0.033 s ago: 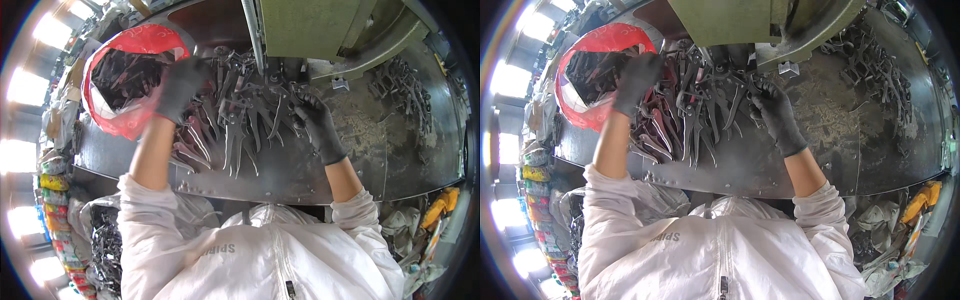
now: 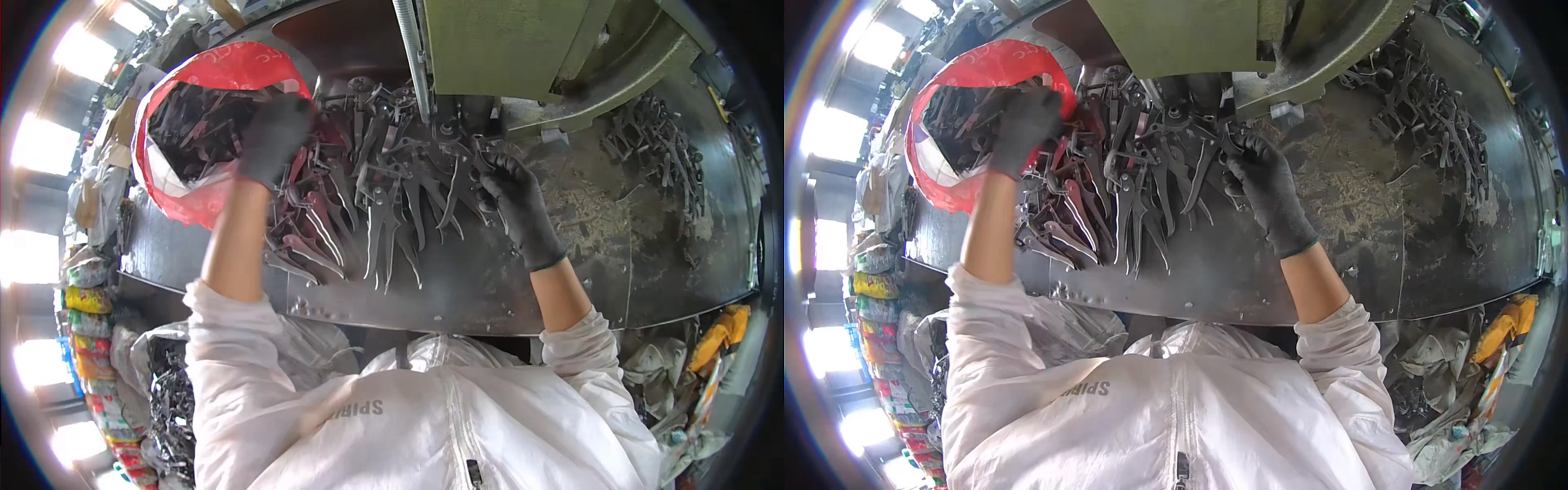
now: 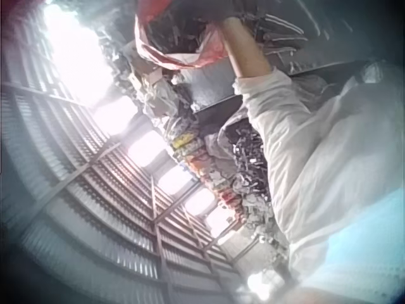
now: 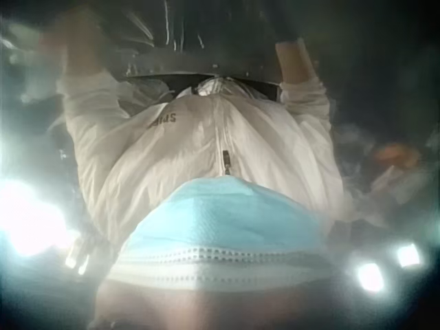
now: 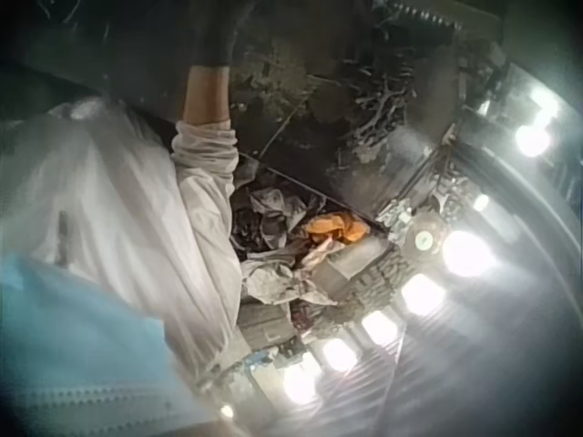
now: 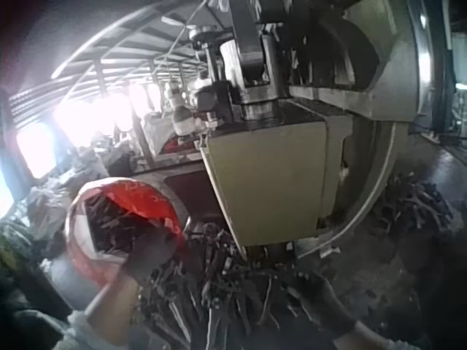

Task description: The person assembles small metal hardware parts by hand using a mechanical press.

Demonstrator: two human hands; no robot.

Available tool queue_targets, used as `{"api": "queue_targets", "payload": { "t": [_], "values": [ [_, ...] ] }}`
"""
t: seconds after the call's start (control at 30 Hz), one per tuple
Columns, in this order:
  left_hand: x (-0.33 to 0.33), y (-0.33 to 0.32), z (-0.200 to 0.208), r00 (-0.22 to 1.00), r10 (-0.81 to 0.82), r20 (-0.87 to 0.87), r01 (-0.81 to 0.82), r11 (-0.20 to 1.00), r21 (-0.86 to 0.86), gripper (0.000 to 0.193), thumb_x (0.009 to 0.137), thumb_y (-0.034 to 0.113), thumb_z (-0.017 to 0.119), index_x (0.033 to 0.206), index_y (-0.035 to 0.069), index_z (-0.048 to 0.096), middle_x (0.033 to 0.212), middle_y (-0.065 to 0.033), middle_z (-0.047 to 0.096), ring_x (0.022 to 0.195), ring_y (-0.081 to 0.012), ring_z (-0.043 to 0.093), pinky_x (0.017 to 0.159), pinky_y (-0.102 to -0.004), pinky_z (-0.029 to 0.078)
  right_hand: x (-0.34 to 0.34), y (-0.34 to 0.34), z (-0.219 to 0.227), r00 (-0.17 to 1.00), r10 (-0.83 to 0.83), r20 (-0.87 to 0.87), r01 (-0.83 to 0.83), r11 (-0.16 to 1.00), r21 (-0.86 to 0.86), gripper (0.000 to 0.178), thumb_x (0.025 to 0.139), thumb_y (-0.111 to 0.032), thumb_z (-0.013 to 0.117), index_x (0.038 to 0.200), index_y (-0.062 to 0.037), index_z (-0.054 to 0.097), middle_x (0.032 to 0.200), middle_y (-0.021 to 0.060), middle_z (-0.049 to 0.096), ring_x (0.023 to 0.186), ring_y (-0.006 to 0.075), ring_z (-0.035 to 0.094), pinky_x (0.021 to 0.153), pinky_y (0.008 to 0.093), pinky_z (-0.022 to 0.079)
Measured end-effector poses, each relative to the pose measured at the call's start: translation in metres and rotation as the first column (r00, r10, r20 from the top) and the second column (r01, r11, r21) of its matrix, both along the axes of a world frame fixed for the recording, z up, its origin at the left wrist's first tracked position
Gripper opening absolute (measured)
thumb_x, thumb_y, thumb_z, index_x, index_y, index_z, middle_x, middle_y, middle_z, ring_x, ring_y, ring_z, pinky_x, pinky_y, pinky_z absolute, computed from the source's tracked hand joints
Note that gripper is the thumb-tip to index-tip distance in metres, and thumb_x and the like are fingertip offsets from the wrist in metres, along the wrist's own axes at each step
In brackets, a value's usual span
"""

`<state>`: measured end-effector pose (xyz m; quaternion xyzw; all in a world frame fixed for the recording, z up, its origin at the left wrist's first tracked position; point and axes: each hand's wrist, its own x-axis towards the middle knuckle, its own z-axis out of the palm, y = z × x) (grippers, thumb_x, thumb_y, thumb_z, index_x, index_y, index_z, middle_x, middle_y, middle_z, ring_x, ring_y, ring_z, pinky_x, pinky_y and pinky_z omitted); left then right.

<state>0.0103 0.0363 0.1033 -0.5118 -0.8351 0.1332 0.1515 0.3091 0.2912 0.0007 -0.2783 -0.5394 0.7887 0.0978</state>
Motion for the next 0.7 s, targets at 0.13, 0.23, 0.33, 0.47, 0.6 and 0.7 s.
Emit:
{"api": "queue_targets", "payload": {
  "t": [0.13,0.23,0.33,0.47,0.6,0.7],
  "values": [
    [-0.106,-0.041,-0.024,0.716,0.246,0.654,-0.519,0.814,0.261,0.032,0.099,0.029,0.056,0.114,0.003,0.068,0.11,-0.0218,0.072,0.093,-0.0353,0.074,0.08,-0.0443,0.057,-0.001,-0.007,0.01,0.999,-0.015,-0.037,0.014,0.999,-0.041,0.028,0.1,0.0,0.057,0.128,-0.0002,0.059,0.097,0.0033,0.065,0.071,0.0093,0.059,0.058,0.0243,0.052],
    [-0.139,-0.026,-0.058,0.686,0.264,0.678,-0.484,0.862,0.153,0.042,0.094,0.027,0.064,0.129,0.005,0.063,0.124,-0.026,0.067,0.107,-0.0368,0.07,0.088,-0.0416,0.057,0.006,-0.005,0.031,0.997,-0.039,-0.06,0.041,0.999,0.024,0.029,0.1,0.0,0.058,0.129,0.001,0.058,0.093,0.0036,0.063,0.067,0.0092,0.058,0.056,0.0243,0.05],
    [-0.182,-0.037,-0.106,0.615,0.364,0.7,-0.639,0.75,0.171,0.058,0.087,0.021,0.073,0.142,0.008,0.056,0.139,-0.028,0.059,0.123,-0.0419,0.063,0.098,-0.0425,0.054,0.01,-0.011,0.038,0.998,0.023,-0.061,-0.02,0.998,0.057,0.031,0.099,-0.001,0.059,0.13,0.0015,0.056,0.091,0.0045,0.062,0.065,0.009,0.058,0.055,0.0243,0.048],
    [-0.22,-0.063,-0.13,0.776,0.562,0.288,-0.608,0.788,0.099,0.064,0.087,0.03,0.074,0.144,0.008,0.054,0.141,-0.0276,0.058,0.124,-0.0434,0.062,0.101,-0.0449,0.052,0.013,-0.009,0.045,0.998,0.05,-0.033,-0.05,0.999,0.004,0.031,0.099,-0.003,0.06,0.129,0.0018,0.055,0.09,0.0049,0.062,0.065,0.0089,0.058,0.055,0.0249,0.049],
    [-0.22,-0.043,-0.126,0.591,0.556,0.584,-0.754,0.639,0.154,0.072,0.085,0.045,0.072,0.144,0.008,0.053,0.136,-0.0265,0.062,0.122,-0.0408,0.064,0.102,-0.0452,0.051,0.013,0.0,0.022,0.99,-0.003,0.138,0.003,1.0,0.002,0.03,0.098,-0.002,0.059,0.128,0.0016,0.056,0.09,0.0044,0.062,0.066,0.0093,0.058,0.055,0.0251,0.049],
    [-0.226,-0.076,-0.107,0.427,0.689,0.585,-0.783,0.606,-0.142,0.075,0.087,0.06,0.065,0.14,0.008,0.056,0.129,-0.0271,0.066,0.116,-0.0388,0.068,0.101,-0.0458,0.051,0.016,-0.004,0.015,0.995,0.022,0.097,-0.019,0.999,-0.034,0.031,0.099,-0.003,0.059,0.129,0.0009,0.055,0.089,0.004,0.061,0.067,0.0096,0.058,0.056,0.0262,0.051]
  ]
}}
